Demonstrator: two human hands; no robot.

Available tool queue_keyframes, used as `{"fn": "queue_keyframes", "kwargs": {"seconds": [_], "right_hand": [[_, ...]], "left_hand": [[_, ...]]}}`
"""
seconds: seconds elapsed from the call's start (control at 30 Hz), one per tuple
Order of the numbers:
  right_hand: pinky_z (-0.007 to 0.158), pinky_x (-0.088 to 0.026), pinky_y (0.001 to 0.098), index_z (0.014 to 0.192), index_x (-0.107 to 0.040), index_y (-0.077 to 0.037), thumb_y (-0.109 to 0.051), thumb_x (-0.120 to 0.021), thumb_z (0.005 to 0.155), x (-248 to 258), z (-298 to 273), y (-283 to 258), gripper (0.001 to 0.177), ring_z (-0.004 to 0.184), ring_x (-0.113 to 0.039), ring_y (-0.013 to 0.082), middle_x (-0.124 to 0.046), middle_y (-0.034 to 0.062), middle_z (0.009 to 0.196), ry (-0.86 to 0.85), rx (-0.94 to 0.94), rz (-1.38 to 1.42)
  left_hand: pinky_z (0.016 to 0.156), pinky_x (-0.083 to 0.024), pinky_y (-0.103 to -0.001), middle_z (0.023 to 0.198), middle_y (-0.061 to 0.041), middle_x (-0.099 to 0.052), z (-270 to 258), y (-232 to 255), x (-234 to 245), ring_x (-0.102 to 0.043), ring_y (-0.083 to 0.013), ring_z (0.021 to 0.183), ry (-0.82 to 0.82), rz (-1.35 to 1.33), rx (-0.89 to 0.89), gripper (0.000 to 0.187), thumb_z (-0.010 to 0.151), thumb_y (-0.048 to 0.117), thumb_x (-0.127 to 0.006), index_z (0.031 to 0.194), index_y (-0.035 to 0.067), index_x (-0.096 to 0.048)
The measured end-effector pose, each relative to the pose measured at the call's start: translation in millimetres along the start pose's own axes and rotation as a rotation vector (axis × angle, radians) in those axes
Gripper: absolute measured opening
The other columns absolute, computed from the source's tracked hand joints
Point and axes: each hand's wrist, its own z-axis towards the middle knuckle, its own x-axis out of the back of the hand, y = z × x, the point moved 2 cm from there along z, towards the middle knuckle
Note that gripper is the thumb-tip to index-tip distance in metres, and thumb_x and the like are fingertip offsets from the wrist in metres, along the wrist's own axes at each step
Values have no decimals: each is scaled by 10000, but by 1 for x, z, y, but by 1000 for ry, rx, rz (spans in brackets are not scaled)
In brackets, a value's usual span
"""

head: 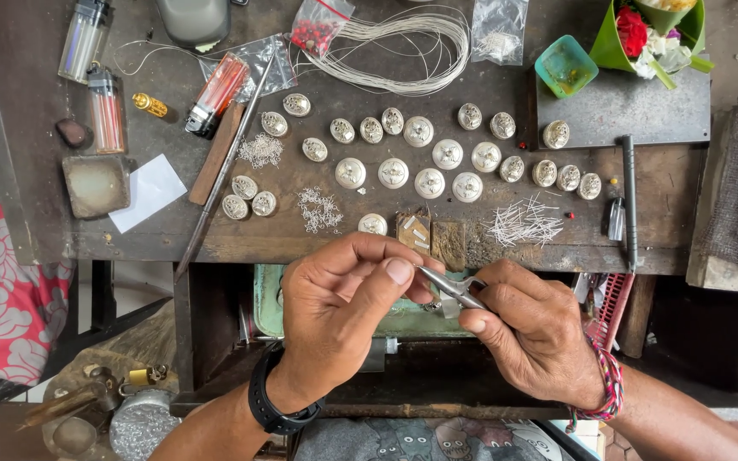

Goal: Using pliers to shape and attach small silver wire components to decorative silver discs on a jeweler's workbench.

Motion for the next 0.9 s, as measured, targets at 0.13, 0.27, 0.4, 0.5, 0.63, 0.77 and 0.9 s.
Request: {"fn": "queue_keyframes", "kwargs": {"seconds": [0.13, 0.27, 0.4, 0.5, 0.63, 0.77, 0.9], "right_hand": [[459, -348, 258, 678, -484, -41, -248, -418, 865, 0, -1, 1, 287, 515, -454, 174, -497, 74, 713, -8, 11, -22], [449, -334, 259, 668, -483, -44, -255, -408, 867, 1, 1, 0, 300, 507, -442, 170, -492, 69, 706, -15, 7, -15], [454, -342, 256, 667, -477, -35, -254, -403, 867, 0, 0, 0, 306, 509, -446, 179, -478, 80, 702, -13, 23, 15], [451, -334, 256, 673, -479, -38, -251, -409, 866, 1, -1, 1, 296, 505, -435, 174, -473, 71, 702, -17, 18, 23], [442, -340, 251, 679, -486, -36, -255, -416, 863, 1, -1, 2, 295, 493, -438, 169, -481, 71, 707, -14, 17, 26], [438, -342, 251, 664, -472, -39, -266, -406, 865, 3, 1, 2, 311, 479, -418, 166, -481, 66, 691, -21, 18, 45], [441, -342, 243, 675, -482, -39, -267, -405, 866, 2, 0, 3, 308, 485, -426, 158, -487, 64, 696, -32, -1, 57]], "left_hand": [[604, -580, -271, 807, -176, -643, 0, -3, 1, -630, -209, 615, -4, 16, -20, 179, 847, 144, -538, 833, -29, -584], [648, -589, -275, 812, -162, -649, 0, -2, 1, -648, -210, 683, -19, 39, -19, 171, 851, 140, -532, 843, -20, -590], [668, -583, -289, 805, -152, -654, -1, -3, 0, -647, -197, 692, -9, -9, 7, 159, 846, 135, -537, 828, -10, -599], [673, -581, -292, 809, -155, -652, -1, -4, 0, -644, -203, 710, -14, -16, 6, 161, 847, 137, -537, 826, -11, -596], [701, -575, -295, 818, -173, -652, -2, -3, 0, -645, -214, 742, -13, -32, 21, 167, 847, 130, -531, 829, -21, -599], [738, -574, -324, 822, -150, -637, -1, -1, 1, -661, -247, 816, -26, -80, 63, 120, 843, 99, -516, 842, -3, -580], [671, -563, -291, 830, -168, -650, 1, 1, 2, -632, -196, 719, -67, -1, 47, 98, 826, 101, -537, 819, 9, -571]]}}
